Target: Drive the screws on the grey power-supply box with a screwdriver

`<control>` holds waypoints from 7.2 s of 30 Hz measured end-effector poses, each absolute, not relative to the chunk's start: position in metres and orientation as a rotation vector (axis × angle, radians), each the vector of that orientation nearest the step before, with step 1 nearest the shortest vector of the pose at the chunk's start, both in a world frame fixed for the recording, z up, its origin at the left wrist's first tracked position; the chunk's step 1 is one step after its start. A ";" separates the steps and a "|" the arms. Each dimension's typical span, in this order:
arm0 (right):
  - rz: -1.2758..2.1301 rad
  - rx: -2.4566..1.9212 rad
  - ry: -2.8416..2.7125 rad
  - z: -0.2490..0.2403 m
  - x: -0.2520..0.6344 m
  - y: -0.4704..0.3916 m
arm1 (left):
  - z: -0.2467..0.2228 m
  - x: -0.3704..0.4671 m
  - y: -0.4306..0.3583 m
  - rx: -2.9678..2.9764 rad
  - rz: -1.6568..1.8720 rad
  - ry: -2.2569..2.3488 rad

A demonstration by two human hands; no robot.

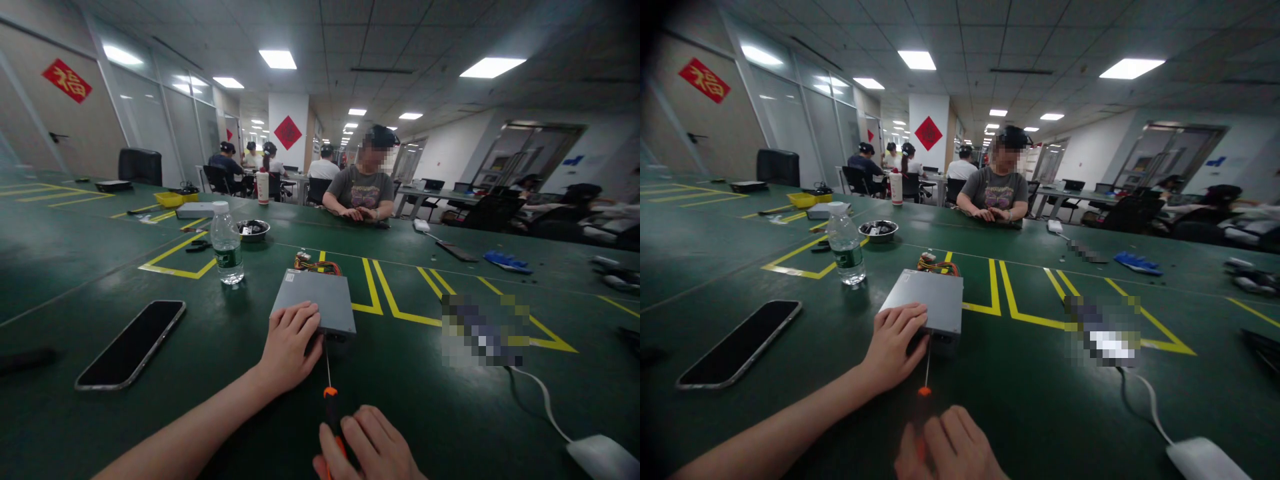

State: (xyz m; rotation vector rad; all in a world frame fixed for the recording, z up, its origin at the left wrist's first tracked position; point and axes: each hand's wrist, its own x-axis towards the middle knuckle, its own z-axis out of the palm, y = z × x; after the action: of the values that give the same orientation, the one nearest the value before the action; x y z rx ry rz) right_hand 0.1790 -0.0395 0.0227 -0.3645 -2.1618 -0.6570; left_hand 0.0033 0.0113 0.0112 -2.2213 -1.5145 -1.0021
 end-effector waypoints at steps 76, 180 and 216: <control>-0.511 -0.432 -2.213 0.023 0.229 -0.040 | 0.008 0.001 0.016 -2.194 -0.925 -1.421; -0.456 -0.635 -2.263 0.030 0.217 -0.052 | 0.007 0.000 0.016 -2.192 -0.925 -1.429; -0.470 -0.623 -2.206 0.028 0.220 -0.052 | 0.009 0.000 0.016 -2.175 -0.932 -1.380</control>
State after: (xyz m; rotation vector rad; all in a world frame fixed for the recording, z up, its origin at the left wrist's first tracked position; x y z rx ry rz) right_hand 0.2200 -0.0520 0.0283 -0.6229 -2.2063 -0.4698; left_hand -0.0001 0.0162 0.0095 -2.1755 -1.3801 -0.9320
